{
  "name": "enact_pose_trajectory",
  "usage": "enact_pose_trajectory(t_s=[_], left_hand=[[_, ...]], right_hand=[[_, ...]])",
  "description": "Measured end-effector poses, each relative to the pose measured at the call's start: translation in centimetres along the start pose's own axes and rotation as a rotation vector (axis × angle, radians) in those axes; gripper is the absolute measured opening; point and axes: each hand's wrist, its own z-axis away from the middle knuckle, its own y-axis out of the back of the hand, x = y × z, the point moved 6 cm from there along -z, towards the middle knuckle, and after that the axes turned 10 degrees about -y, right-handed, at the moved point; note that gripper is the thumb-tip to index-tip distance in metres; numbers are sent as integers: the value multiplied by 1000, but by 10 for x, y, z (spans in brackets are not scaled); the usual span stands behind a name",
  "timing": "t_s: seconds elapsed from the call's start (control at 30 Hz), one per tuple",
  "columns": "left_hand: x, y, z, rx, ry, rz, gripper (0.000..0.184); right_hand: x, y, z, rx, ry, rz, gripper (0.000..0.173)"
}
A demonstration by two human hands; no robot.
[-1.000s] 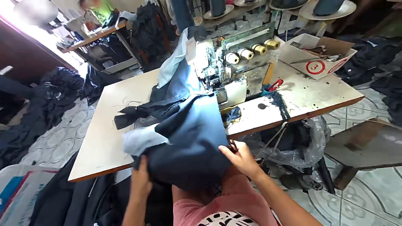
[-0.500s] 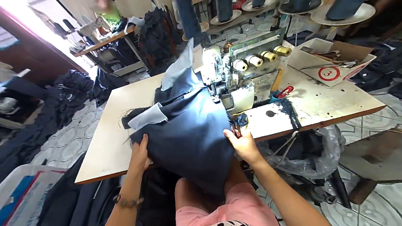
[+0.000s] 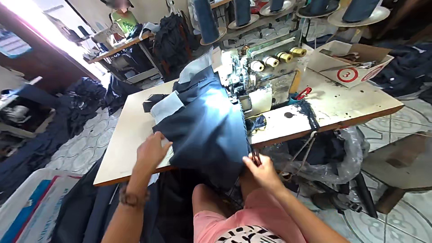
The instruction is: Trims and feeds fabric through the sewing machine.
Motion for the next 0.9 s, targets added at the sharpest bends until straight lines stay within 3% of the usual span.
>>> enact_pose_trajectory(t_s=[0.07, 0.13, 0.23, 0.37, 0.47, 0.57, 0.6, 0.67, 0.73, 0.8, 0.83, 0.9], left_hand=[[60, -22, 43, 14, -211, 63, 37], [127, -59, 75, -24, -423, 306, 37], [180, -112, 89, -85, -435, 552, 51], [191, -155, 92, 83, -338, 652, 45], [186, -171, 114, 3, -263, 781, 33], [162, -203, 140, -129, -169, 842, 25], [151, -211, 148, -143, -131, 833, 22], [131, -197, 158, -1, -83, 796, 20], [118, -149, 169, 304, -119, 745, 19], [126, -92, 191, 608, -304, 715, 16], [136, -70, 203, 684, -425, 705, 16], [166, -51, 222, 637, -630, 636, 17]], right_hand=[[40, -14, 45, -40, -127, -84, 18], [60, -28, 81, -74, -201, -206, 14], [55, -33, 108, -177, -182, -330, 21], [40, -10, 118, -100, -101, -309, 20], [40, 3, 119, -32, -150, -364, 19], [46, 3, 117, -23, -270, -398, 49], [51, 0, 116, -48, -293, -420, 52], [60, -6, 115, -87, -324, -441, 23], [61, -9, 116, -157, -345, -427, 4], [57, -11, 119, -206, -352, -432, 10], [55, -11, 122, -228, -354, -429, 10], [50, -9, 127, -263, -349, -416, 10]])
